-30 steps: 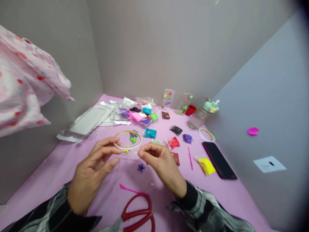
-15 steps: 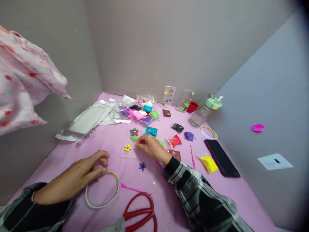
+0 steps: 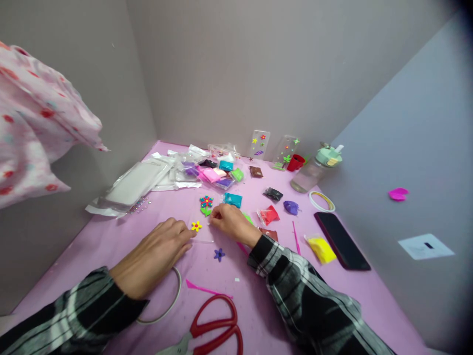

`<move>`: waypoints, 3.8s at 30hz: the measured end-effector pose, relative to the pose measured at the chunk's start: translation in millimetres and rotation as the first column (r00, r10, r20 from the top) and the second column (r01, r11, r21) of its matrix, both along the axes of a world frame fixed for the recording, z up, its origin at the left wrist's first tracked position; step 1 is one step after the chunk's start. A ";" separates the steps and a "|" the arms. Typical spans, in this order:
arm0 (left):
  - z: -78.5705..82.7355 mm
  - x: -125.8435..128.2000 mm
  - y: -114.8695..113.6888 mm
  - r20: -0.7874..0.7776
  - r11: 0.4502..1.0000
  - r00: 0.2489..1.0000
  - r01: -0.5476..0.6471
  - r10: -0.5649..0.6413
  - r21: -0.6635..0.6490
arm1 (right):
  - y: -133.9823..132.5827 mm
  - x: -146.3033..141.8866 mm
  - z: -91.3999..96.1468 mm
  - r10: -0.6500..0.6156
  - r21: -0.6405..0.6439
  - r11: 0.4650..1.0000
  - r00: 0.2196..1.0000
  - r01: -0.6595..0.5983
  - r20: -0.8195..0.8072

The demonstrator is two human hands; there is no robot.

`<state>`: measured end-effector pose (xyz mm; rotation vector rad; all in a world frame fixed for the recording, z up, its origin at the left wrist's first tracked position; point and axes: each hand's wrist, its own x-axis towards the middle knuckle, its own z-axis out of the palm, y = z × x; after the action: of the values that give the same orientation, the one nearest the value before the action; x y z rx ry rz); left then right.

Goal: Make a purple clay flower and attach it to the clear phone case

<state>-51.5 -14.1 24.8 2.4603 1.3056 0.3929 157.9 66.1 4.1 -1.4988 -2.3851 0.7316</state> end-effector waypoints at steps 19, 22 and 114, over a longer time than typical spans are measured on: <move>-26.0 -5.8 27.6 0.168 0.945 0.944 -0.247 0.285 -0.216 | -13.7 -4.0 1.3 -0.014 0.109 0.994 0.982 -0.007 0.186; -30.8 -9.3 29.4 0.199 0.917 0.919 -0.277 0.340 -0.288 | -15.1 -2.6 0.9 -0.017 0.106 0.994 0.979 -0.005 0.201; -1.8 58.2 -5.7 0.677 0.824 0.579 0.015 0.455 -0.567 | -93.3 26.3 24.0 -0.463 -0.477 0.873 0.470 0.099 -0.751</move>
<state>6.7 -19.8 23.0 1.3414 1.0990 0.9353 184.1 -27.2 28.1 -1.1552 -1.2234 1.4689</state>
